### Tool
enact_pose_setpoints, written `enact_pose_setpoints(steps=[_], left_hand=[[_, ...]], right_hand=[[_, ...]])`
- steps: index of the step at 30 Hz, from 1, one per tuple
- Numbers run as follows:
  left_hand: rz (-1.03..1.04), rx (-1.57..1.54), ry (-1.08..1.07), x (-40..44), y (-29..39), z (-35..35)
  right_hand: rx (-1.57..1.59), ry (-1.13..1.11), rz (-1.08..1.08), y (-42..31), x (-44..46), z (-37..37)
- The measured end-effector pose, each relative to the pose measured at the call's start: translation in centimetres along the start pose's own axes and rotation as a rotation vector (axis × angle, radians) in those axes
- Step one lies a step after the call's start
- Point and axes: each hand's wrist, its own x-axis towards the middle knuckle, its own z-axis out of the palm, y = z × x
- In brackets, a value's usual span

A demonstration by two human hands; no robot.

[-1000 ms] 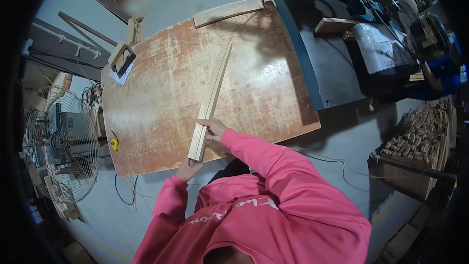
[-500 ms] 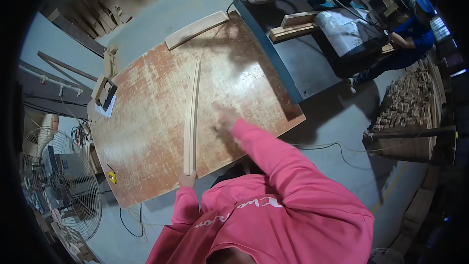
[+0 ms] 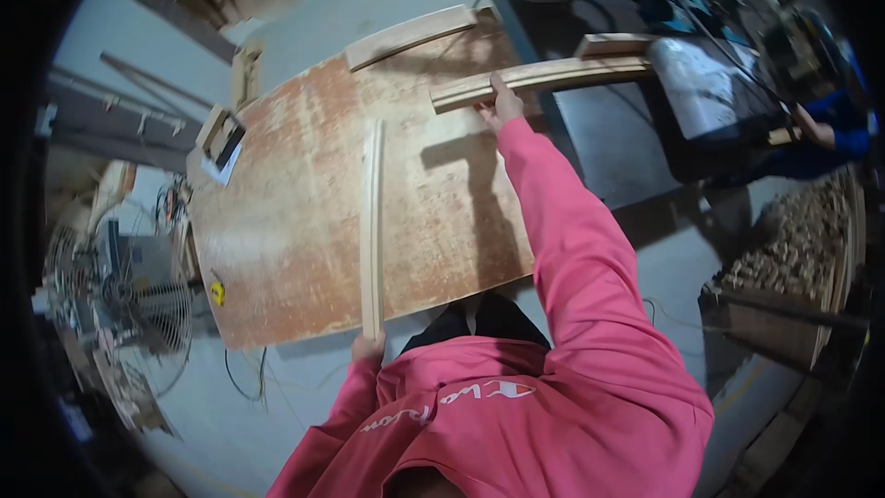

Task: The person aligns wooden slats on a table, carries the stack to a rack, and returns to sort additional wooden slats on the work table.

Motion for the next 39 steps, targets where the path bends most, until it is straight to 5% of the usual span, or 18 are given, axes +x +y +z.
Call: enact_pose_setpoints(steps=[2, 4, 5, 7, 8, 10, 13, 17, 20, 21, 25, 28, 30, 32, 34, 35, 39], left_hand=[[-0.062, 0.024, -0.048, 0.7, 1.6, -0.5], [-0.032, -0.044, 0.117, 1.1, 3.1, -0.5], [-0.03, 0.023, 0.033, 0.9, 4.8, -2.5], [0.059, 0.23, 0.015, 1.7, 6.1, -3.3], [0.048, 0.224, 0.015, 2.1, 6.5, -3.9], [0.116, 0.322, -0.19, 2.5, 6.6, -4.9], [0.107, 0.362, -0.133, 4.7, 5.0, -3.1], [0.271, -0.447, 0.079, 5.5, 5.6, 0.6], [0.281, -0.206, 0.169, 0.8, 10.1, -1.9], [0.288, -0.204, 0.168, 0.6, 10.6, -1.4], [0.195, -0.044, 0.373, 0.8, 11.1, 0.5], [0.172, 0.077, 0.333, 1.7, 10.7, 1.4], [0.129, 0.07, 0.346, 1.8, 10.6, 1.7], [0.137, 0.046, 0.382, 2.0, 10.2, 2.3], [0.148, 0.033, 0.394, 1.7, 10.3, 2.3], [0.148, 0.029, 0.417, 1.6, 10.3, 2.3], [0.178, 0.044, 0.46, 2.1, 9.9, 3.1]], right_hand=[[-0.11, 0.021, 0.096, 4.2, -4.0, 0.0], [-0.259, -0.071, 0.251, 7.9, -10.3, -1.0], [-0.384, 0.067, 0.278, 8.8, -15.6, 1.1], [-0.706, -0.261, 0.516, 10.6, -19.3, -3.1], [-0.566, -0.237, 0.392, 14.5, -20.6, -5.1], [-0.543, -0.298, 0.595, 16.9, -21.4, -8.0], [-0.581, -0.359, 0.736, 17.9, -21.2, -8.2], [-0.653, -0.461, 0.919, 19.8, -20.4, -8.3], [-0.791, -0.601, 1.06, 21.0, -19.2, -8.3], [-0.789, -0.599, 1.054, 21.1, -19.0, -7.8], [-1.644, -0.861, 0.952, 20.8, -19.0, -5.6], [-1.719, -0.941, 0.603, 16.8, -18.5, -4.0], [-1.485, -0.609, 0.482, 14.4, -15.1, -5.6], [-0.687, -0.266, 0.349, 9.6, -10.6, -7.6], [0.205, -0.606, 0.536, 3.4, -3.5, -10.4], [0.047, -0.008, 0.213, -0.7, -6.2, -5.8], [0.08, 0.058, 0.085, -5.4, -0.4, -2.6]])
